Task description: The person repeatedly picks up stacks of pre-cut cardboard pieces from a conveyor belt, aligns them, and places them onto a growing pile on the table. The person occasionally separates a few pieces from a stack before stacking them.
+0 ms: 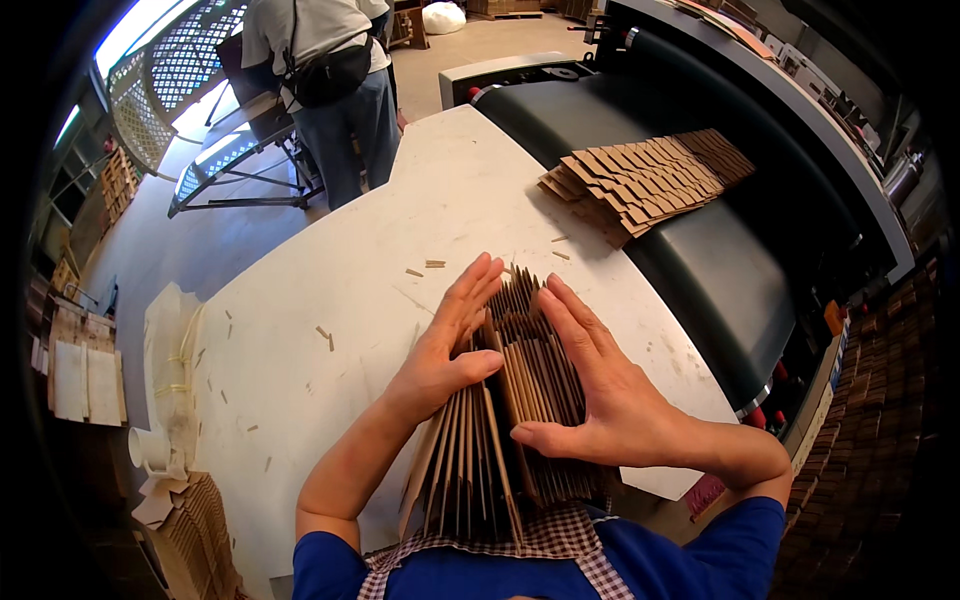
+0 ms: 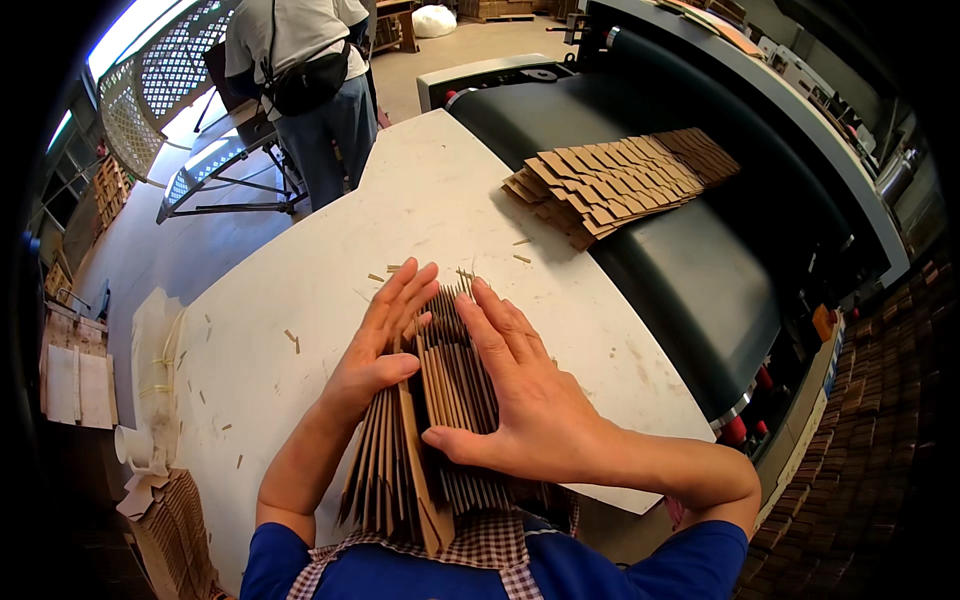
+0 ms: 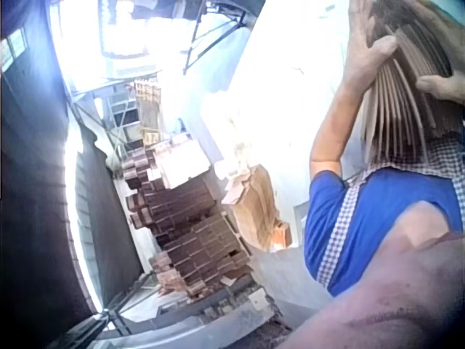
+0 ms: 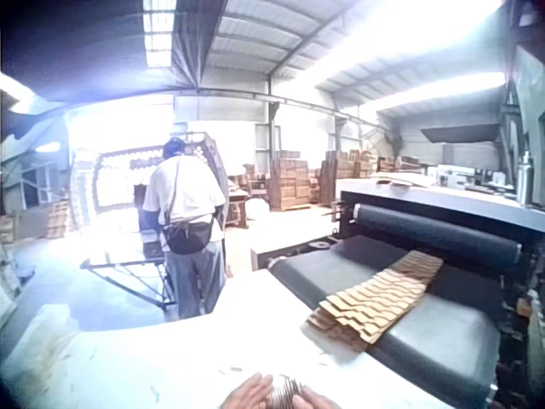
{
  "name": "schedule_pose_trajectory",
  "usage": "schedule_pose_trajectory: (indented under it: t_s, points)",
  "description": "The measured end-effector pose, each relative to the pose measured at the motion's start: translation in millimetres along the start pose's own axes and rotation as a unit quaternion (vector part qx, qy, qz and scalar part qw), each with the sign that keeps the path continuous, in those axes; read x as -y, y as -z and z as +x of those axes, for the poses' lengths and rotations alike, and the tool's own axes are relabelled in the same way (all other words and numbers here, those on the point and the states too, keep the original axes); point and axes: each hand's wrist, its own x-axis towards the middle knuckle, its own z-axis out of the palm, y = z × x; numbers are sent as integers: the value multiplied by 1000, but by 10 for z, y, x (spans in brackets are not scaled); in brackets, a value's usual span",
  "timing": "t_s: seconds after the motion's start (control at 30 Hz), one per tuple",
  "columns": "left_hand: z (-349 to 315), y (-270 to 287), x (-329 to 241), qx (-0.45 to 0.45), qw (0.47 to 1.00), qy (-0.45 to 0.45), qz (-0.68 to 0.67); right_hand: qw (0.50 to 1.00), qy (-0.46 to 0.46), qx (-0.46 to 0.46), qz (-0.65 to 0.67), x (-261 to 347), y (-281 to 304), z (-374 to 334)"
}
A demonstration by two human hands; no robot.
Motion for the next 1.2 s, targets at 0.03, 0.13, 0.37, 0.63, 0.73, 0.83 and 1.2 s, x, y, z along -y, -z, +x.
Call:
schedule_pose_trajectory:
  t_s: [0.03, 0.13, 0.37, 0.63, 0.73, 0.83, 1.2]
  points:
    - [-14, 47, -16, -7, 1000, -12, 5, 1000, -9, -6, 14, -22, 35, -20]
    - [14, 23, -44, -39, 998, -58, 6, 998, -38, -10, 44, -115, 245, -106]
    - [122, 150, -73, 128, 991, -1, -47, 995, -41, -6, 86, -215, 396, -137]
    - [580, -138, -222, 203, 973, 101, 43, 999, -1, -16, 44, -510, 739, -150]
    - [669, -258, -193, 203, 971, 115, 62, 999, -13, -15, 43, -545, 796, -128]
    - [631, -334, -78, 149, 983, 103, 2, 999, -17, -31, 31, -603, 836, -164]
    - [676, -519, -76, 129, 988, 89, 8, 986, 168, 17, 8, -770, 1070, -137]
